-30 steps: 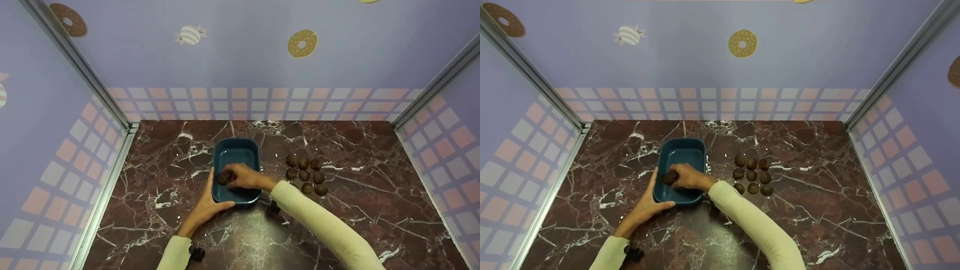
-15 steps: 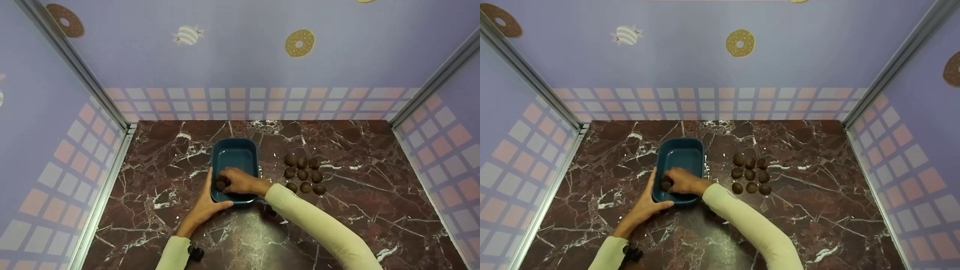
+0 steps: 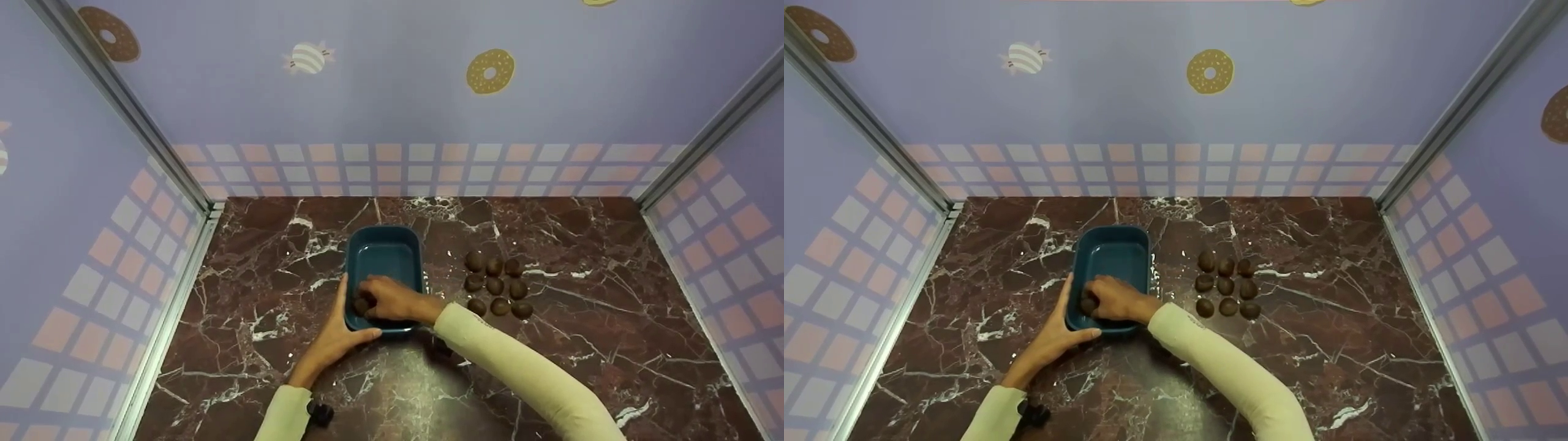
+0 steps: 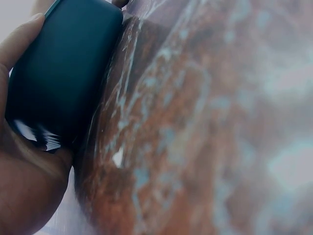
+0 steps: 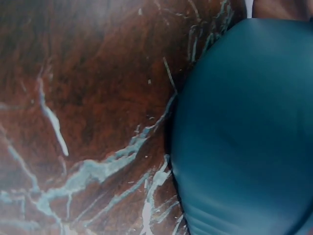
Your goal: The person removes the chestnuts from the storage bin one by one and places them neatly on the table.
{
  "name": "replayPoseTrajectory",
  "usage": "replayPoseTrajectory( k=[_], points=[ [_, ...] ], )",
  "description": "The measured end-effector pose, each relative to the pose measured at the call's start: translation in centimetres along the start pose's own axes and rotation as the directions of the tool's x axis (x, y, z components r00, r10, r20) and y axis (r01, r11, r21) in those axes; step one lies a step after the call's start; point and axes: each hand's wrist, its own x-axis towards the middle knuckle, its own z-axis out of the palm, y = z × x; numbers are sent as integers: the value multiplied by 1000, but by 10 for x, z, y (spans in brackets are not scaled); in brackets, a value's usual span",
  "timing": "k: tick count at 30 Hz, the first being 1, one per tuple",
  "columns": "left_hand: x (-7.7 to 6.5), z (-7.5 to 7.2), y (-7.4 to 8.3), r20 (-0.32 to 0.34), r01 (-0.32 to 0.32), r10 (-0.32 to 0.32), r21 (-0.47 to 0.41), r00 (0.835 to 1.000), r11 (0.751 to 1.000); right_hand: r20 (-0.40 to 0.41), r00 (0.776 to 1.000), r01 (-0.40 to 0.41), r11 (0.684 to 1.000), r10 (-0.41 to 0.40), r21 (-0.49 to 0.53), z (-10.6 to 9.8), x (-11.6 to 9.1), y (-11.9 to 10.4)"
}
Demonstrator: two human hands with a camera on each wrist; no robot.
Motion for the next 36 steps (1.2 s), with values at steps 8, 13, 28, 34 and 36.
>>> replayPoseTrajectory(
  k=[8,13,28,34,36],
  points=[
    [5,4,-24,-14,-12,12,-9,1000,1000,-78,996,54,998,-51,37,-12,-15,-3],
    [8,6,-39,-45,-8,6,-40,999,999,-138,990,41,995,-28,90,-20,-27,1],
    [6,8,-39,-73,-4,2,-27,997,1000,-311,949,114,977,-53,180,-37,-59,13],
    [6,5,-30,-36,-14,13,-28,999,1000,-352,936,87,956,17,279,-47,-75,19],
    [5,3,-20,-18,-15,14,-27,1000,1000,-354,934,73,943,50,324,-49,-80,22]
  ],
)
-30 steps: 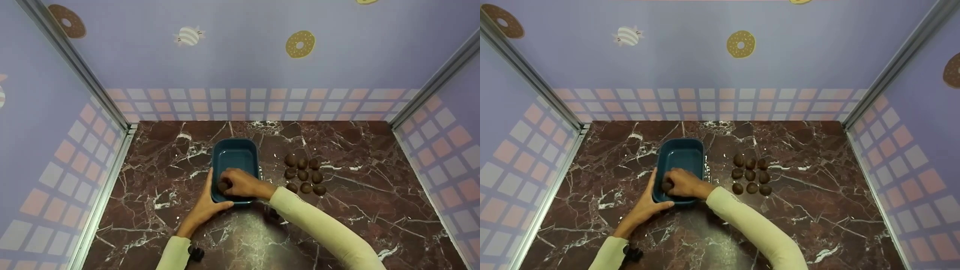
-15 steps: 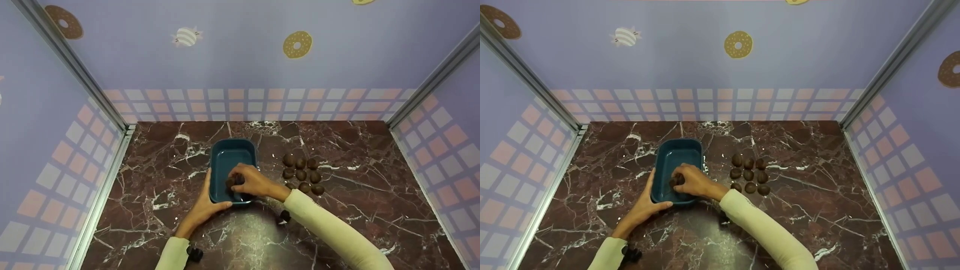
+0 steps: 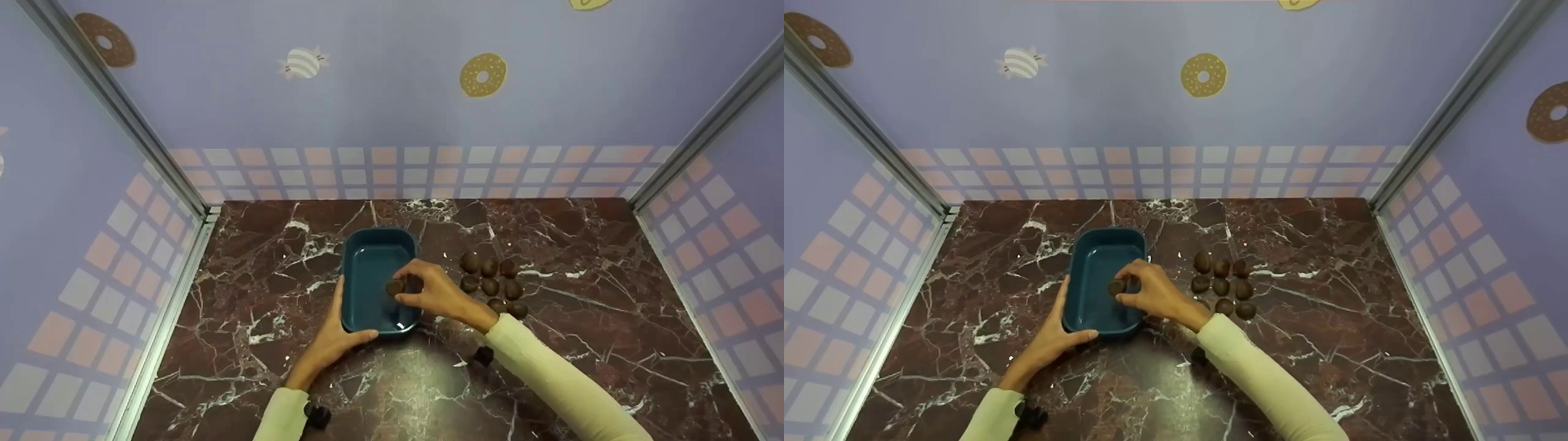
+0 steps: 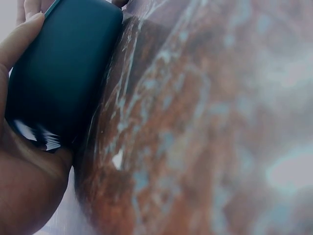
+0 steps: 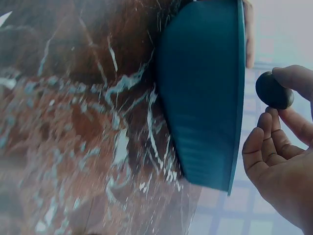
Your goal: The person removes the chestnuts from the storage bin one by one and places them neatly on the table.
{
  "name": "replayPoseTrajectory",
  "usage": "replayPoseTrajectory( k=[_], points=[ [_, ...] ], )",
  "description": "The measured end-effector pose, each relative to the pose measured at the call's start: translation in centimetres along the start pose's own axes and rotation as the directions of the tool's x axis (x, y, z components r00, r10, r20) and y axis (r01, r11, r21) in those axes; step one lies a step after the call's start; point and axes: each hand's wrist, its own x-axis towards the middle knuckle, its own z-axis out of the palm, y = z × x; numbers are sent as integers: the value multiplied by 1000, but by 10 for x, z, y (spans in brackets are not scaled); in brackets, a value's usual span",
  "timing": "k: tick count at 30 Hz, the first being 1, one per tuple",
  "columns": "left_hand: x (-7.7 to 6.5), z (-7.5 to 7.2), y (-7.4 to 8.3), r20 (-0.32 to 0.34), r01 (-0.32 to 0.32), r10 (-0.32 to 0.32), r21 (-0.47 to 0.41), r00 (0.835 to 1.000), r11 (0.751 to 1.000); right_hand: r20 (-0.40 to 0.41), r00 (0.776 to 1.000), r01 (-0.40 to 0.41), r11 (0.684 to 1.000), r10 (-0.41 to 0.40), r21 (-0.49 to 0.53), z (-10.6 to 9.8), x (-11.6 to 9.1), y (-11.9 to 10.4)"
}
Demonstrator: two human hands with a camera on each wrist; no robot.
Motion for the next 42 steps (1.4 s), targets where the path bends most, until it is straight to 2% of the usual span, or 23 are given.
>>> replayPoseTrajectory(
  k=[4,11,16,21,26,31,42],
  points=[
    [-2,-1,17,5,-15,15,-28,1000,999,-39,999,-8,1000,9,22,-7,-7,5],
    [-3,1,16,-15,-15,14,-66,1000,998,-111,993,-21,999,26,46,-20,-18,8],
    [-6,0,16,-41,2,-4,-39,999,999,-155,988,-3,997,14,71,-24,-24,12],
    [-7,0,17,-42,29,-30,-10,999,1000,-221,975,-10,999,20,45,-27,-31,15],
    [-7,1,21,-25,42,-42,2,999,999,-282,958,-42,997,59,65,-37,-42,4],
    [-6,2,24,-23,57,-57,36,998,998,-279,956,-69,994,90,85,-57,-56,-6],
    [-7,2,21,-37,12,-12,4,999,1000,-285,945,-137,986,160,99,-79,-83,4]
  ],
)
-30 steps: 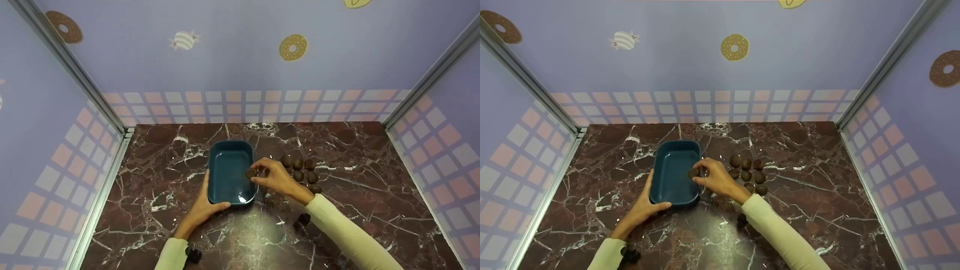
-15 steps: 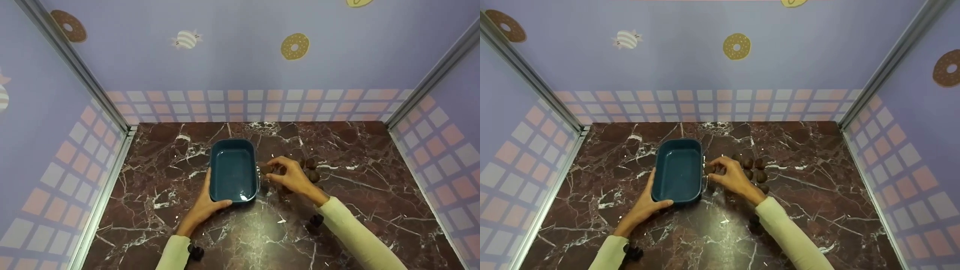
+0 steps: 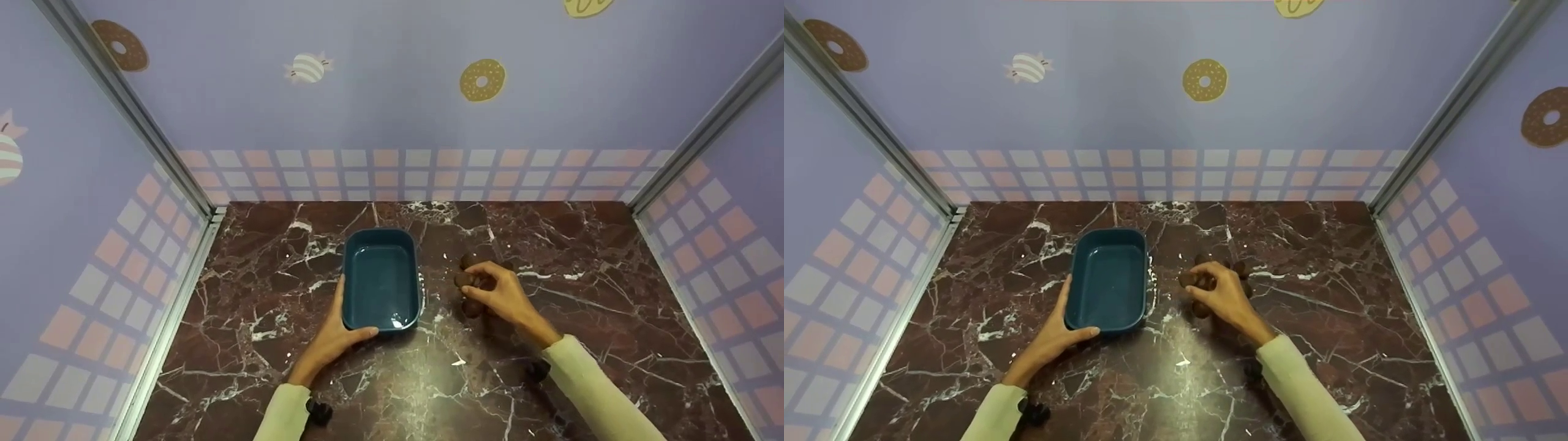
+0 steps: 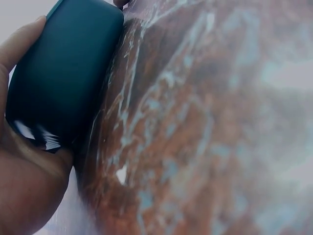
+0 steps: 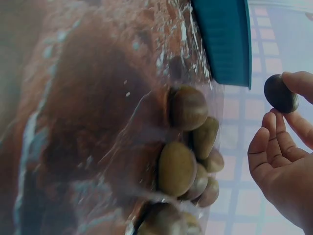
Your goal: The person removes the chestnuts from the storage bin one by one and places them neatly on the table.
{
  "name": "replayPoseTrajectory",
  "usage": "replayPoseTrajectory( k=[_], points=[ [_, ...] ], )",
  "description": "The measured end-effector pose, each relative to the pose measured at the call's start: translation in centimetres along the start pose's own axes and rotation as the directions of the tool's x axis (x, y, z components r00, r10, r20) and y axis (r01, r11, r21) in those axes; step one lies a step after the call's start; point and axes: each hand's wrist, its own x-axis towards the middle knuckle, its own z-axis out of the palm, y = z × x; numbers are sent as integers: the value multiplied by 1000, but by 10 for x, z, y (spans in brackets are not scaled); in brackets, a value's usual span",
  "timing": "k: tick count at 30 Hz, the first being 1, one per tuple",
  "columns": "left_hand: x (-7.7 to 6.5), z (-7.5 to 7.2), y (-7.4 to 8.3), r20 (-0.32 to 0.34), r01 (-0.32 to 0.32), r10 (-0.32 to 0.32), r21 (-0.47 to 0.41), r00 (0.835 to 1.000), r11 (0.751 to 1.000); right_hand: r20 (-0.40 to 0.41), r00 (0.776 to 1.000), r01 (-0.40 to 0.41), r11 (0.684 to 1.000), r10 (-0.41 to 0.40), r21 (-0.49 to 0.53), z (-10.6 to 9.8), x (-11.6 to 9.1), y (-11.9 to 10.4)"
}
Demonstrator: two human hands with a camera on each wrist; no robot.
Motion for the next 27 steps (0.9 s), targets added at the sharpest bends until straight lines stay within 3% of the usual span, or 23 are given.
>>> replayPoseTrajectory(
  k=[11,19,27],
  points=[
    [1,5,-5,44,15,-15,5,999,1000,-70,985,-159,987,158,-3,-25,-19,12],
    [1,2,-3,36,15,-14,-24,999,1000,-103,991,-85,996,86,18,-38,-16,19],
    [2,-2,-2,29,-10,10,-25,1000,1000,-143,984,-108,994,106,-9,-52,-17,32]
  ],
)
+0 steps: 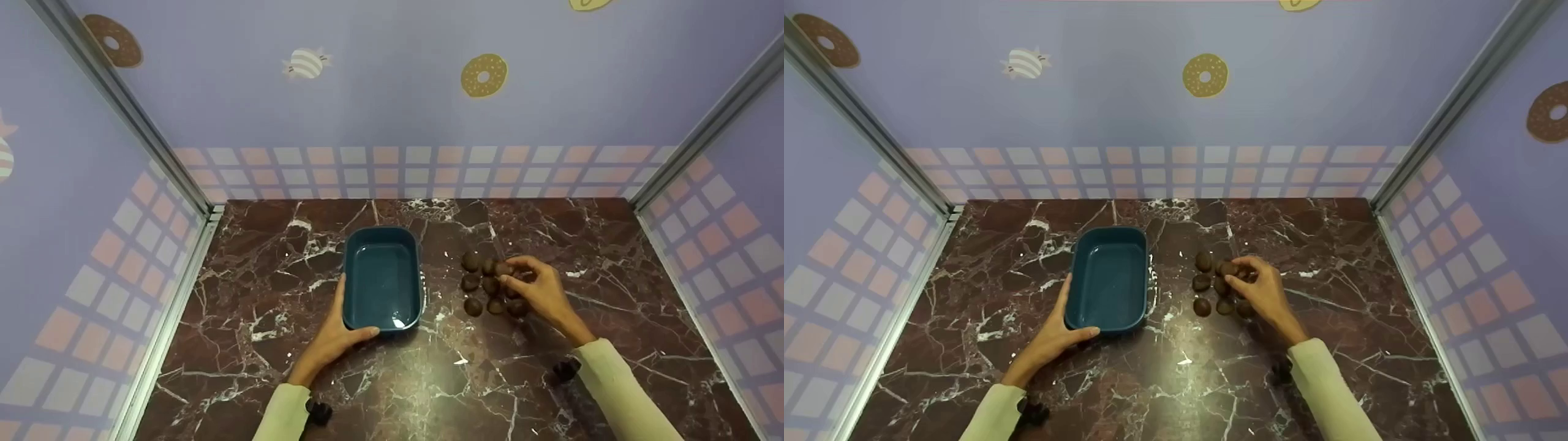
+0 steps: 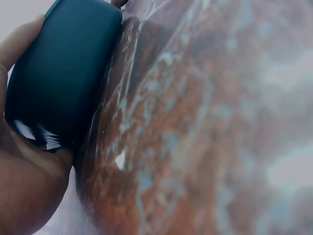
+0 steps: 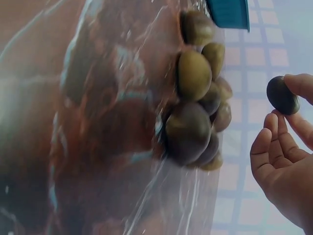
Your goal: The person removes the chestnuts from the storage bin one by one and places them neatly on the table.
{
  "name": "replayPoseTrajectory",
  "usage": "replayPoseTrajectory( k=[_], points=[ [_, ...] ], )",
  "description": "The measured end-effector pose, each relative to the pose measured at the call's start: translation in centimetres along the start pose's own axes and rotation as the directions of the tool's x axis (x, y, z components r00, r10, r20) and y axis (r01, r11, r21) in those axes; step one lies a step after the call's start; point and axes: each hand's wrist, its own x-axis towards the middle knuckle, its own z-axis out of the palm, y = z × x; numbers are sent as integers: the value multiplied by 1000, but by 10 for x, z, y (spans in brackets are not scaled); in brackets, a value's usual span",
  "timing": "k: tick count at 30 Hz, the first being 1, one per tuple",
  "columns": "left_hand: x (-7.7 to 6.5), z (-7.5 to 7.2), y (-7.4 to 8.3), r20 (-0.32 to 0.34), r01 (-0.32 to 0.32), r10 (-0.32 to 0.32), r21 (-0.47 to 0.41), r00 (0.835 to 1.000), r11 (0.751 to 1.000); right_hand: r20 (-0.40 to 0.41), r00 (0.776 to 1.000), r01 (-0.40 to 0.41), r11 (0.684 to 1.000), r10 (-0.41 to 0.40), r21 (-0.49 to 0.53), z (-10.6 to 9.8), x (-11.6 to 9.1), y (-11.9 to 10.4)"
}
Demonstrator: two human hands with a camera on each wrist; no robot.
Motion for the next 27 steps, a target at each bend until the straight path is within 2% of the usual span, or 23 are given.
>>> replayPoseTrajectory(
  k=[7,15,22,27],
  points=[
    [0,1,0,-3,-14,14,12,1000,1000,-42,997,-63,998,64,15,-14,-3,18],
    [-2,-1,0,-14,-2,3,51,1000,999,-50,996,-78,996,80,40,-21,-15,33],
    [-1,-1,1,0,34,-34,38,999,999,-60,994,-97,995,96,-20,-19,-34,32],
    [0,0,1,-3,6,-6,42,1000,999,-58,996,-72,996,69,-49,-11,-49,27]
  ],
)
